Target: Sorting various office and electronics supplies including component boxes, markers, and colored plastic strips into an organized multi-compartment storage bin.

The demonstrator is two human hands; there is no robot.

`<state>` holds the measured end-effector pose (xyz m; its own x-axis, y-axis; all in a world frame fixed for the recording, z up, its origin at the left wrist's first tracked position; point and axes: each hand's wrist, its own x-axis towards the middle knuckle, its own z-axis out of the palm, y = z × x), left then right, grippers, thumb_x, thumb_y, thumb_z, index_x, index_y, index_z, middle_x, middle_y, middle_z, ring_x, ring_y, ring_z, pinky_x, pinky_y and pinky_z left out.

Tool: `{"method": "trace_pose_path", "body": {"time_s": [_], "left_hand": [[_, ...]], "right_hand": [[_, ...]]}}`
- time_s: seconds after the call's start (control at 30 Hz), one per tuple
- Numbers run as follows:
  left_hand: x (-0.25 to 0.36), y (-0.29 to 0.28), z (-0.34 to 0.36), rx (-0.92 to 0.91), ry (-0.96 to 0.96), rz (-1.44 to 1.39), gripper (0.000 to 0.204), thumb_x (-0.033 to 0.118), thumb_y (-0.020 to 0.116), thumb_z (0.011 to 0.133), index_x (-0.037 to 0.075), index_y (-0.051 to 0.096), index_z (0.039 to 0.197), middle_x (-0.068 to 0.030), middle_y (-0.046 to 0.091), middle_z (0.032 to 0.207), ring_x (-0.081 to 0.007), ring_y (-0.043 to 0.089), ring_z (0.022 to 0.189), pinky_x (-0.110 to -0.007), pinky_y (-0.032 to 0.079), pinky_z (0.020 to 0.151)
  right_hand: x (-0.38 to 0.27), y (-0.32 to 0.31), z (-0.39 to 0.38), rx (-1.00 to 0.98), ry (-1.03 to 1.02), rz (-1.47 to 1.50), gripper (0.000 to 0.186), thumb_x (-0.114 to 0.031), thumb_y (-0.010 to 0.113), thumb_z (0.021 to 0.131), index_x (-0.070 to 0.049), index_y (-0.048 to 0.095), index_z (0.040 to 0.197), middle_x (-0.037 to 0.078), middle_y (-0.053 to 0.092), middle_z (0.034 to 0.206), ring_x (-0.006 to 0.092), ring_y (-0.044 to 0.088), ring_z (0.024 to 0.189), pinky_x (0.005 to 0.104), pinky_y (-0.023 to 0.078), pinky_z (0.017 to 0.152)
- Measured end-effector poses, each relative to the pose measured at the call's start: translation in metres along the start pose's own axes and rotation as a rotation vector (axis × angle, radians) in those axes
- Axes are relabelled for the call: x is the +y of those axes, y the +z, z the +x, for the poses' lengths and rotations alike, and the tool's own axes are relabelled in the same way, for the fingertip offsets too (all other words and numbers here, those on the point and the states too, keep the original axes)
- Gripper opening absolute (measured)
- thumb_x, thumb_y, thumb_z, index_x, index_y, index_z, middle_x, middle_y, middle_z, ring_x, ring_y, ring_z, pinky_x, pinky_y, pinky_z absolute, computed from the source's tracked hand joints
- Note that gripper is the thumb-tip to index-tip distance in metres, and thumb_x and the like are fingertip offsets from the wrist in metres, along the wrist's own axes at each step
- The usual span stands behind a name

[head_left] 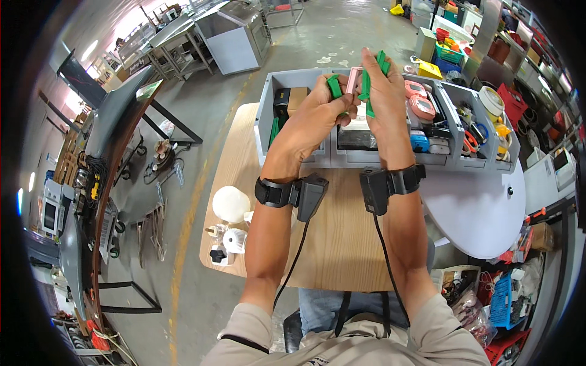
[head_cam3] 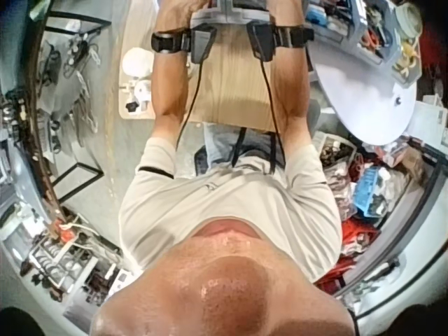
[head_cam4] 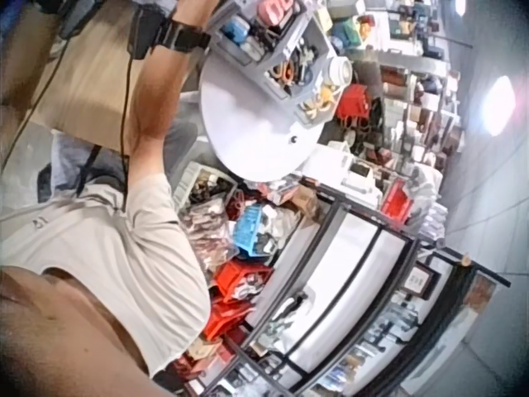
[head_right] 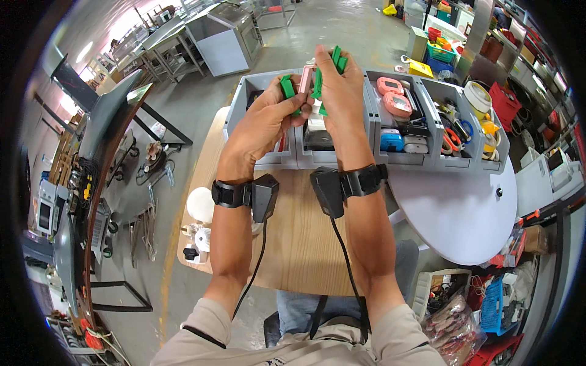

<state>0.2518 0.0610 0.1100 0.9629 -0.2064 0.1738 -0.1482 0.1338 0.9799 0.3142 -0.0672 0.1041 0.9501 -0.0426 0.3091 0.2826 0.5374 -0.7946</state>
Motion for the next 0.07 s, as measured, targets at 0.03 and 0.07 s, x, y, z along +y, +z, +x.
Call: {"method": "trace_pose_path", "body": {"time_s": [0.03,0.07], "left_hand": [[-0.0036,-0.0023,0.0025,-0.037,0.004,-0.029,0.031,0.011,0.055,0.098,0.001,0.045,0.126,-0.0073,0.056,0.109,-0.0158,0.058,0.098,-0.027,0.046,0.079],[-0.0065,-0.0049,0.0045,-0.07,0.007,-0.057,0.034,0.013,0.057,0.098,0.002,0.044,0.128,-0.006,0.056,0.108,-0.0158,0.058,0.097,-0.027,0.046,0.08]], "right_hand": [[0.0019,-0.0002,0.0008,-0.001,-0.02,-0.013,0.025,-0.028,0.07,0.093,-0.006,0.058,0.093,-0.002,0.057,0.076,0.0065,0.053,0.062,0.0237,0.044,0.053],[0.0055,0.0011,0.0012,-0.003,-0.036,-0.024,0.026,-0.028,0.07,0.093,-0.005,0.058,0.095,-0.001,0.057,0.077,0.0076,0.054,0.063,0.0245,0.045,0.055]]}}
